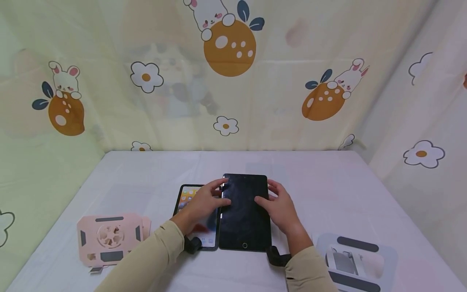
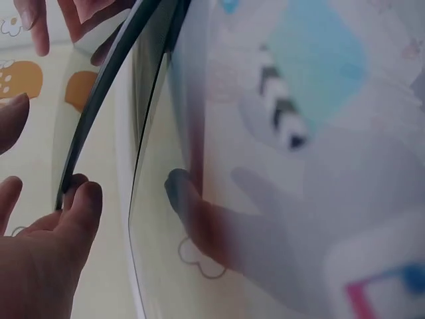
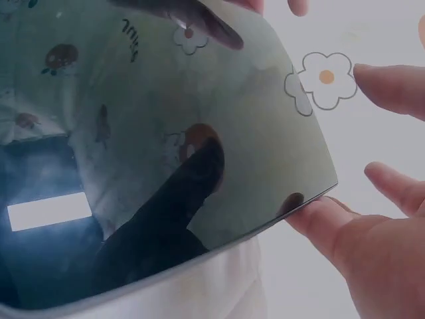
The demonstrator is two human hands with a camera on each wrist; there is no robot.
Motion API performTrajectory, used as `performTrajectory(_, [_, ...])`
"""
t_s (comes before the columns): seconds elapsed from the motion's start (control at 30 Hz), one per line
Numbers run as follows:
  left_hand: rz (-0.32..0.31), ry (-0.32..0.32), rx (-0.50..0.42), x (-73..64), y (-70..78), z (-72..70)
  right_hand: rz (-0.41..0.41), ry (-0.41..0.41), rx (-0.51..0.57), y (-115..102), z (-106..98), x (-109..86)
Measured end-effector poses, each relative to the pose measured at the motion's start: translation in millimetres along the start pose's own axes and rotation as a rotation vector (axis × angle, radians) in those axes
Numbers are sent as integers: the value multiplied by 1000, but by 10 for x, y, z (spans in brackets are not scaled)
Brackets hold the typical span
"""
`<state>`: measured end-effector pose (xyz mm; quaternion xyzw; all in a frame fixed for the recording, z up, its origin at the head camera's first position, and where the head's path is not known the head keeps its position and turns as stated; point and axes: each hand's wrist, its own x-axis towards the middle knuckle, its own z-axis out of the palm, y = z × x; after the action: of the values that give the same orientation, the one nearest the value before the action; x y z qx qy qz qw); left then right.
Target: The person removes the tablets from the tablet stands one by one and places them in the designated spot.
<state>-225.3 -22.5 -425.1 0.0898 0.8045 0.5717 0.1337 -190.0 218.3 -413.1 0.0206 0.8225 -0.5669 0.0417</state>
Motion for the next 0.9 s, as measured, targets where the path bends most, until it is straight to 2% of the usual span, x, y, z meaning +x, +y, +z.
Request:
performTrajectory(0.17, [-24,-7,2,-16,8,-4,33,0,-14,11,18,-8])
performTrajectory(0.43, [3,-4,-33,-32,1,-28,48,5,9,65,31,-7])
performTrajectory(0.63, [-5,-6,-26,-6,-30,-39,59,14,20,100,48,-12])
performTrajectory(0.9, [-16,-48,-67,38,-64,-72,54,25,14,125,59,-15])
